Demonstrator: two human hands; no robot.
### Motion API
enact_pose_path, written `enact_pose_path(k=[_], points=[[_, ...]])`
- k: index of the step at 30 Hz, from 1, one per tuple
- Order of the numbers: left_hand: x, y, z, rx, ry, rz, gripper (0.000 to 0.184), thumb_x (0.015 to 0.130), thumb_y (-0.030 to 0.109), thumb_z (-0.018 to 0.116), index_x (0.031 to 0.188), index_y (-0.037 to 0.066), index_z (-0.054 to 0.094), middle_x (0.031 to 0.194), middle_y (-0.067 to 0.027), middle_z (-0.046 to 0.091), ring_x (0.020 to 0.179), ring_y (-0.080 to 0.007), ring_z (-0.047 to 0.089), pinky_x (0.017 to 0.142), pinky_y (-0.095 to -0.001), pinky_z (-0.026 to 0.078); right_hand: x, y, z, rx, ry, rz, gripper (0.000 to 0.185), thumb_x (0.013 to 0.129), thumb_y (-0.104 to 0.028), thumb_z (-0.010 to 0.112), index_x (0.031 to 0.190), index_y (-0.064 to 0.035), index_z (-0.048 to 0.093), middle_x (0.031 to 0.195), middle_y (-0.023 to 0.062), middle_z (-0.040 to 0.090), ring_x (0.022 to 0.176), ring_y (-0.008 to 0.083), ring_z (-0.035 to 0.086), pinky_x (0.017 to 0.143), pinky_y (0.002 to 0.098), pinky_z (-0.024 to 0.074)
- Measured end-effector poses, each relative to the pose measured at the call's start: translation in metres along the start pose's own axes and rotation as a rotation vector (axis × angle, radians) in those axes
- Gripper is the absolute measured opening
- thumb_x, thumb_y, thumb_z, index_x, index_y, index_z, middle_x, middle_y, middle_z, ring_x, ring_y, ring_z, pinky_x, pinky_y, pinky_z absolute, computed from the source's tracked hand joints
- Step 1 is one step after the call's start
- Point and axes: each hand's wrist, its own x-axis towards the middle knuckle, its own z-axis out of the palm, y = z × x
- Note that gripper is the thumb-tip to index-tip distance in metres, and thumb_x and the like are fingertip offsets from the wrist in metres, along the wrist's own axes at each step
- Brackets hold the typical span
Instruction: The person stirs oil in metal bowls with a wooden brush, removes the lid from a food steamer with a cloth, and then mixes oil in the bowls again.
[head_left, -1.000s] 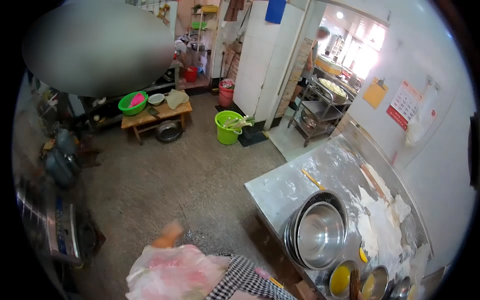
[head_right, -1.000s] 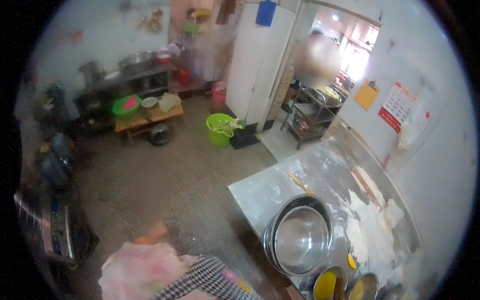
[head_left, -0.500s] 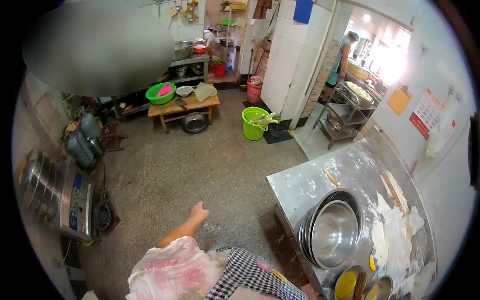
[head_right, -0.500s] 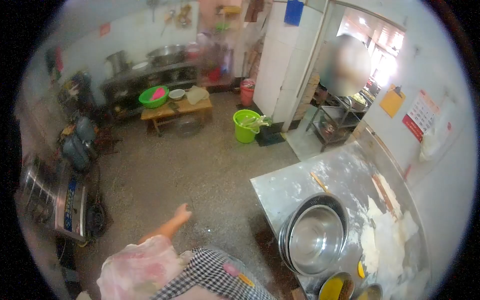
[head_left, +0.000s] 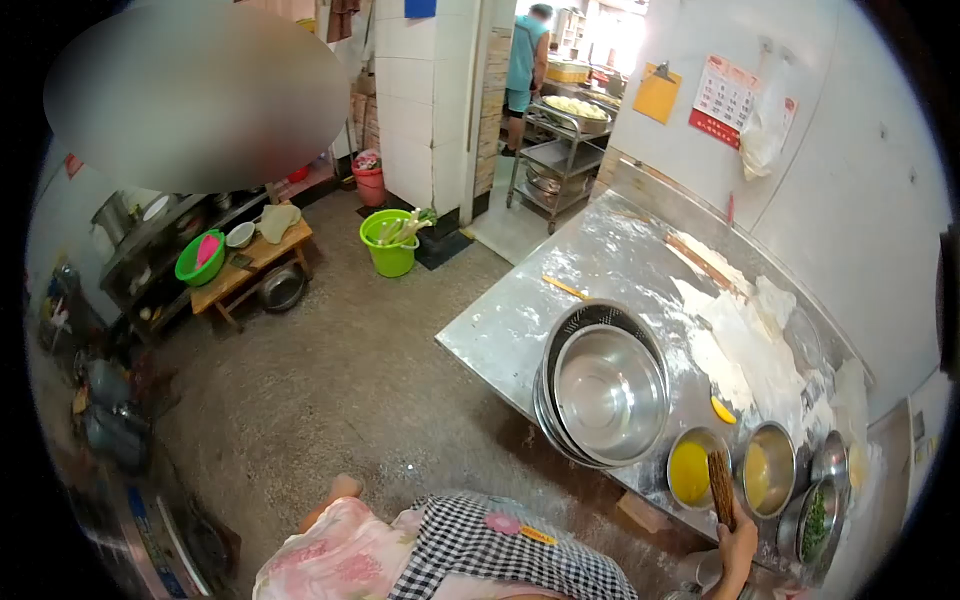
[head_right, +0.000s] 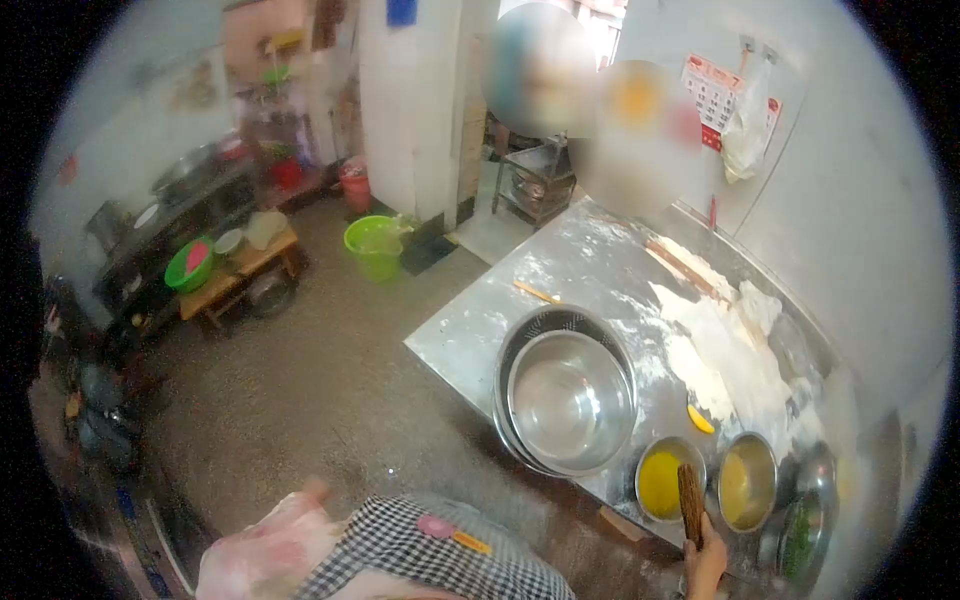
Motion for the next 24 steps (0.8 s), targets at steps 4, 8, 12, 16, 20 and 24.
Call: enact_pose_path(k=[4,8,12,16,20,24], points=[[-0.044,0.078,-0.058,-0.257,0.027,0.002,0.042,0.070,0.017,0.059,0.109,0.000,0.064,0.110,-0.0269,0.062,0.108,-0.0390,0.059,0.090,-0.0435,0.046,-0.005,0.010,-0.002,-0.001,0.027,-0.056,0.063,0.069,0.007,0.061,0.129,-0.0119,0.055,0.105,0.0232,0.064,0.099,0.0368,0.063,0.083,0.0369,0.0472],[-0.017,0.106,-0.039,-0.378,0.046,0.053,0.044,0.072,0.017,0.058,0.114,0.003,0.062,0.112,-0.0240,0.062,0.109,-0.0358,0.059,0.091,-0.0407,0.046,0.002,0.024,0.005,-0.046,0.005,-0.085,0.058,0.073,-0.004,0.067,0.130,-0.0153,0.055,0.109,0.0210,0.063,0.100,0.0381,0.060,0.085,0.0423,0.0471],[-0.041,0.136,-0.058,-0.425,-0.043,0.123,0.044,0.076,0.017,0.059,0.118,0.002,0.059,0.116,-0.0205,0.062,0.109,-0.0337,0.059,0.091,-0.0395,0.046,0.002,0.033,0.006,-0.209,0.084,-0.138,0.044,0.080,-0.011,0.062,0.124,-0.0133,0.059,0.105,0.0188,0.064,0.097,0.0373,0.060,0.084,0.0444,0.0473],[-0.065,0.107,-0.068,-0.374,-0.047,-0.090,0.043,0.079,0.016,0.060,0.119,-0.001,0.058,0.119,-0.0193,0.061,0.110,-0.0340,0.059,0.091,-0.0404,0.046,0.020,-0.012,-0.027,-0.360,0.014,-0.070,0.042,0.079,-0.014,0.063,0.121,-0.0141,0.059,0.105,0.0194,0.063,0.097,0.0371,0.060,0.083,0.0457,0.0468],[-0.111,0.052,-0.018,-0.265,-0.037,-0.134,0.042,0.073,0.016,0.062,0.112,-0.001,0.064,0.113,-0.0247,0.062,0.110,-0.0371,0.058,0.093,-0.0415,0.045,0.071,-0.020,-0.047,-0.403,0.017,-0.236,0.039,0.084,-0.014,0.060,0.123,-0.0171,0.059,0.101,0.0189,0.064,0.093,0.0377,0.061,0.079,0.0463,0.0482],[-0.085,0.051,-0.034,-0.243,-0.066,-0.012,0.040,0.072,0.018,0.059,0.108,0.000,0.065,0.110,-0.0257,0.063,0.107,-0.0390,0.059,0.091,-0.0444,0.047,0.019,0.053,-0.047,-0.372,0.021,-0.240,0.050,0.077,-0.006,0.066,0.126,-0.0138,0.058,0.103,0.0224,0.063,0.094,0.0384,0.060,0.081,0.0432,0.0479]])
